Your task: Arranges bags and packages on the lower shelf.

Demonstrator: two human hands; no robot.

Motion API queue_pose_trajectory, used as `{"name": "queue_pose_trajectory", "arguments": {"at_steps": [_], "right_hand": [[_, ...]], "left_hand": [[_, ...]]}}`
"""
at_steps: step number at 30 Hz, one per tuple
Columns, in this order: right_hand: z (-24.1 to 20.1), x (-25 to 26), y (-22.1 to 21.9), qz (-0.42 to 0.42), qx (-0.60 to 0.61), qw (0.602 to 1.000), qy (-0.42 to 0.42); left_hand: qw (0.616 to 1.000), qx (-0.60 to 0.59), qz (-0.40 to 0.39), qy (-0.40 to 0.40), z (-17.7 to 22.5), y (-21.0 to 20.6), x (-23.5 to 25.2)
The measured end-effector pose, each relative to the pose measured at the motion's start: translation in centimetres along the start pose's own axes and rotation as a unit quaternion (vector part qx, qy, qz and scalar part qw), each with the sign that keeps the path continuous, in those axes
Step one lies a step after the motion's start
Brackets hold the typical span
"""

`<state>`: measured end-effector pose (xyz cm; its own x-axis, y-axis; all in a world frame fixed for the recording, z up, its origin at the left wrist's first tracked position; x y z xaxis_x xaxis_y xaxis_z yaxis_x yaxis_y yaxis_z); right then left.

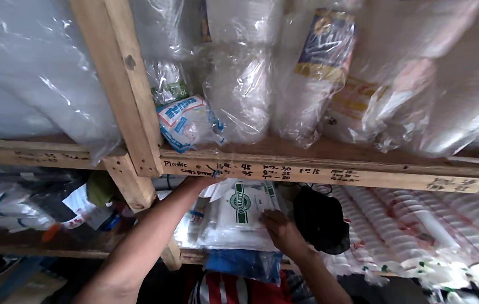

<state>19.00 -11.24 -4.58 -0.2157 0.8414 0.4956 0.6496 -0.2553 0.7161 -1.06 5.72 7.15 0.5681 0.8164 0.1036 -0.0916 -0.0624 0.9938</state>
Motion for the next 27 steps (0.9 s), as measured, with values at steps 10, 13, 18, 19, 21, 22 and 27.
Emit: {"name": "queue_pose_trajectory", "arguments": {"at_steps": [10, 13, 18, 19, 21, 22, 27], "right_hand": [[2.5, -2.4, 5.2, 0.232, 0.01, 0.97, -0.07], [3.2, -2.4, 5.3, 0.212, 0.025, 0.975, -0.063], [3.7, -2.9, 5.6, 0.177, 0.022, 0.984, 0.008], [3.5, -3.0, 5.5, 0.176, 0.026, 0.984, 0.018], [2.7, -3.2, 5.6, 0.204, 0.027, 0.978, 0.02], [2.1, -3.2, 5.8, 0.233, 0.022, 0.972, 0.022], [-1.9, -1.5, 3.9, 0.311, -0.05, 0.935, 0.166]], "left_hand": [[0.996, 0.004, 0.003, 0.094, 0.3, 2.3, -2.2], [0.996, -0.001, -0.004, 0.087, 0.1, 1.8, -1.7], [0.998, 0.003, 0.004, 0.064, -0.2, 1.0, -1.2], [0.998, 0.003, 0.004, 0.059, -0.3, 1.0, -1.3], [0.999, 0.015, 0.029, 0.038, -0.4, 0.8, -1.0], [0.999, 0.016, 0.043, 0.026, -0.5, 0.4, -0.7], [0.985, -0.011, 0.148, -0.085, 1.2, 1.4, -1.6]]}}
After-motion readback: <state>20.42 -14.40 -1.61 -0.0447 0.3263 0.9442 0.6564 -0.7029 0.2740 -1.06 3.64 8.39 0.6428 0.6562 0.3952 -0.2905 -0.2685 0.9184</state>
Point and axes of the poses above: each hand's wrist, its own x-axis towards the middle knuckle, its own y-axis out of the back of the hand, z = x × y, the point moved 4 cm from there along x, towards the middle knuckle, and after that the axes turned 13 degrees about x, right-handed, at the moved point
